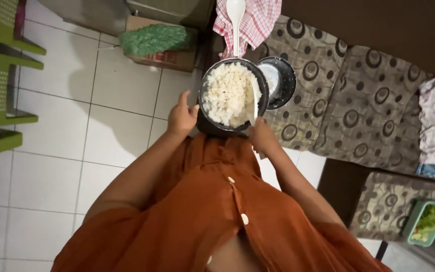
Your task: Scooping cooked rice from a rice cooker pot into smaller bowls using a rice paddle.
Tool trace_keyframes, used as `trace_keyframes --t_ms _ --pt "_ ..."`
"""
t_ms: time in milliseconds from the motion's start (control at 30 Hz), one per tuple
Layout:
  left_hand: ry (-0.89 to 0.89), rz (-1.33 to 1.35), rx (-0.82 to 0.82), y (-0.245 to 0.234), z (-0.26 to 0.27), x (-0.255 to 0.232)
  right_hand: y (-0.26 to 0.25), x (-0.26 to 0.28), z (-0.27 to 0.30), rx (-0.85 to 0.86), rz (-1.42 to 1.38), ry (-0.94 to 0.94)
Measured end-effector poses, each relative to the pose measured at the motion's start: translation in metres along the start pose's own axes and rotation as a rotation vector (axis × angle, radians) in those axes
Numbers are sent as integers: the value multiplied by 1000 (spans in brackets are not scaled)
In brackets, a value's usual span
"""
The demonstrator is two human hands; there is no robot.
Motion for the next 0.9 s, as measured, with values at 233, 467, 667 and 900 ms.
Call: trace_keyframes --t_ms 233,467,667,900 --pt "-228 854 583 48 -15 11 2 53 21 65 -353 356" --pt "-288 963 588 58 -14 15 39 51 22 238 -571 394" --pt "-278 923 546 52 -16 11 -8 60 47 138 -362 432" --pt "-290 868 623 24 -20 -5 -50 124 74 77 -62 431"
Point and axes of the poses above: each hand's wrist, its own z-axis away from the middle knuckle, its own y-axis out of the palm, x = y × z, the point moved 3 cm from there along -z, towards the middle knuckle, and after that the axes turned 8 degrees about -z, right-handed, at the moved point
